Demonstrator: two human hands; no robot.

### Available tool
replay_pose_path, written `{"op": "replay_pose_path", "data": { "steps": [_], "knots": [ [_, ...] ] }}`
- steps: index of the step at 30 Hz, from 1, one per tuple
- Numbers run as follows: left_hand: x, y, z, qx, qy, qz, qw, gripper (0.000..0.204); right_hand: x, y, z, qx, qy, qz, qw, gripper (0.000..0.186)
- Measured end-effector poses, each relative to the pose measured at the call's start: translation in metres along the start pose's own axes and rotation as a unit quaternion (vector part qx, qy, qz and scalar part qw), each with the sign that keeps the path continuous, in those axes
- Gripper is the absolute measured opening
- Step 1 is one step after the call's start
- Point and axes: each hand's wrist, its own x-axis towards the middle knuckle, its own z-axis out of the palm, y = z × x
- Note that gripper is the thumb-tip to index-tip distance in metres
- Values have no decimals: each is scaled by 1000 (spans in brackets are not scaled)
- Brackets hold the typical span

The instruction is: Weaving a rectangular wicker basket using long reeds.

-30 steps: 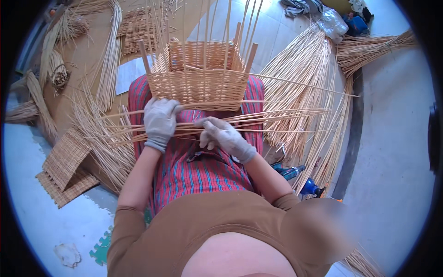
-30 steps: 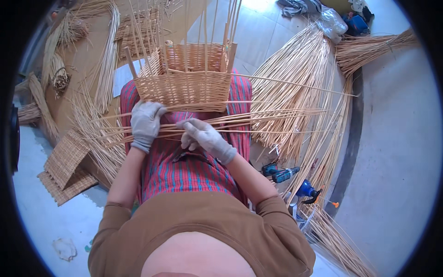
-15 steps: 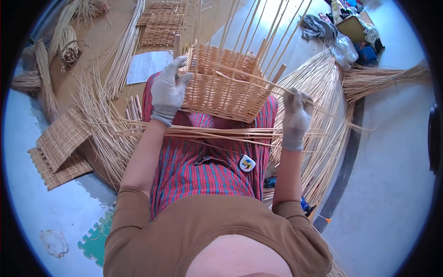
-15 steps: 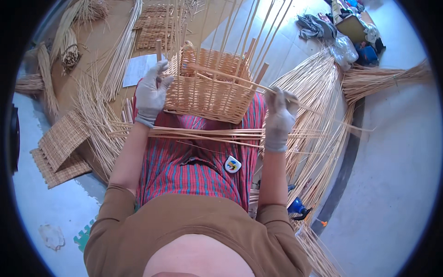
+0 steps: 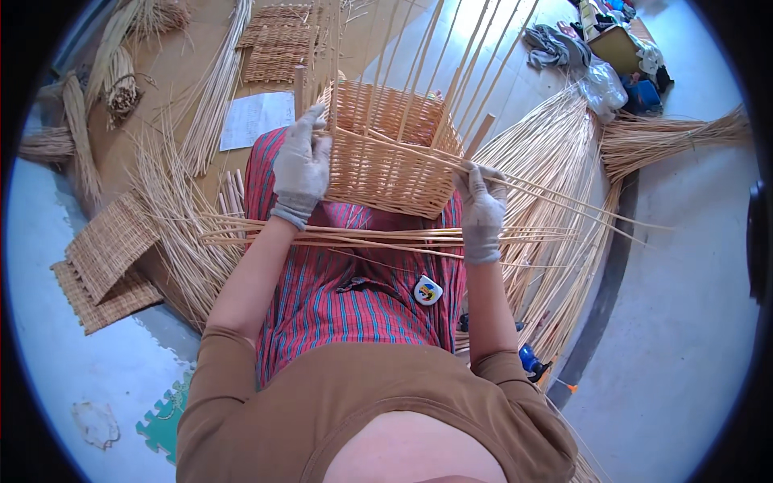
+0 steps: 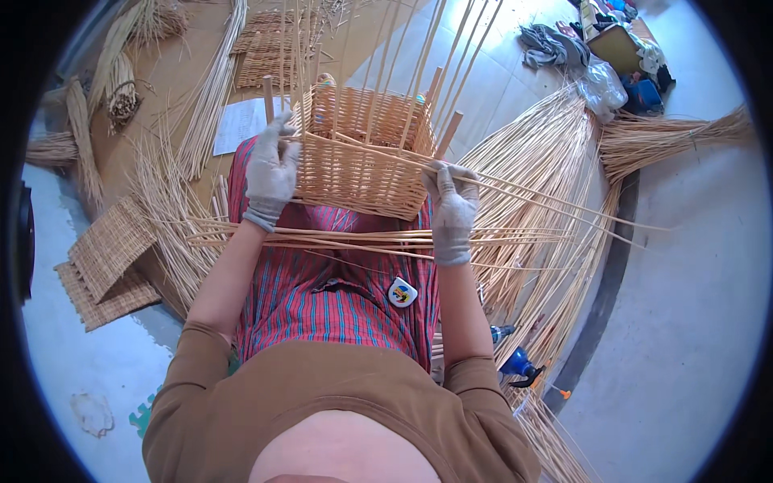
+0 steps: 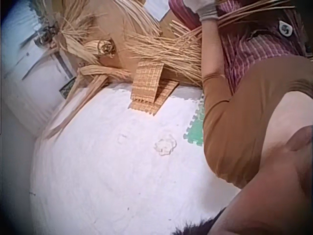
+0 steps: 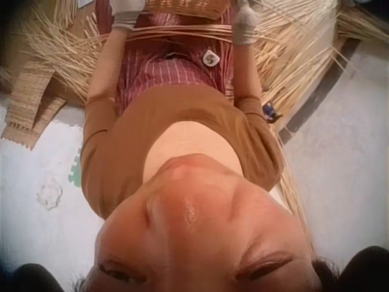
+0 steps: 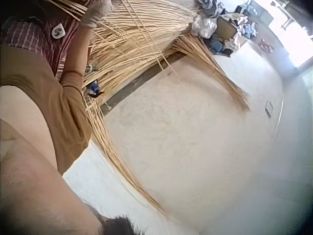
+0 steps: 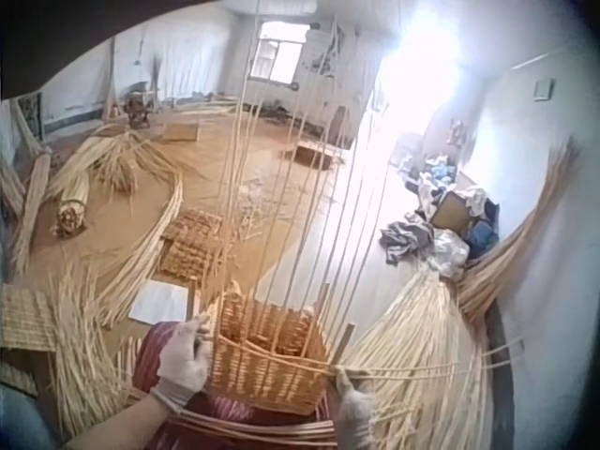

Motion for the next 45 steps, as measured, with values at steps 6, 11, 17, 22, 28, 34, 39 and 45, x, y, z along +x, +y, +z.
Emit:
{"op": "replay_pose_path", "data": {
  "steps": [6, 11, 17, 22, 28, 34, 39, 45],
  "knots": [
    [44, 33, 27, -219, -346, -220, 885, 22, 3, 3, 7, -8, 26, -5, 1000, 7],
    [21, 18, 50, -245, -248, -163, 923, 17, 39, -12, 56, -313, -36, -272, 909, 14],
    [22, 38, 54, -278, -219, -271, 895, 34, 120, -22, 159, -537, -68, -478, 691, 45],
    [31, 23, 44, -269, -226, -268, 897, 23, 34, -4, 60, -87, -33, -251, 964, 28],
    [40, 47, 41, -244, -204, -272, 908, 39, 7, -8, 24, -51, 51, -124, 990, 16],
    [32, 53, 50, -227, -77, -174, 955, 40, 13, -39, 8, -134, 16, -9, 991, 11],
    [32, 100, 58, -215, -209, -50, 953, 20, 4, -55, -39, -54, 93, -60, 992, 10],
    [9, 90, 111, -46, -285, -78, 954, 34, 67, -78, 44, -339, -68, -335, 876, 9]
  ]
}}
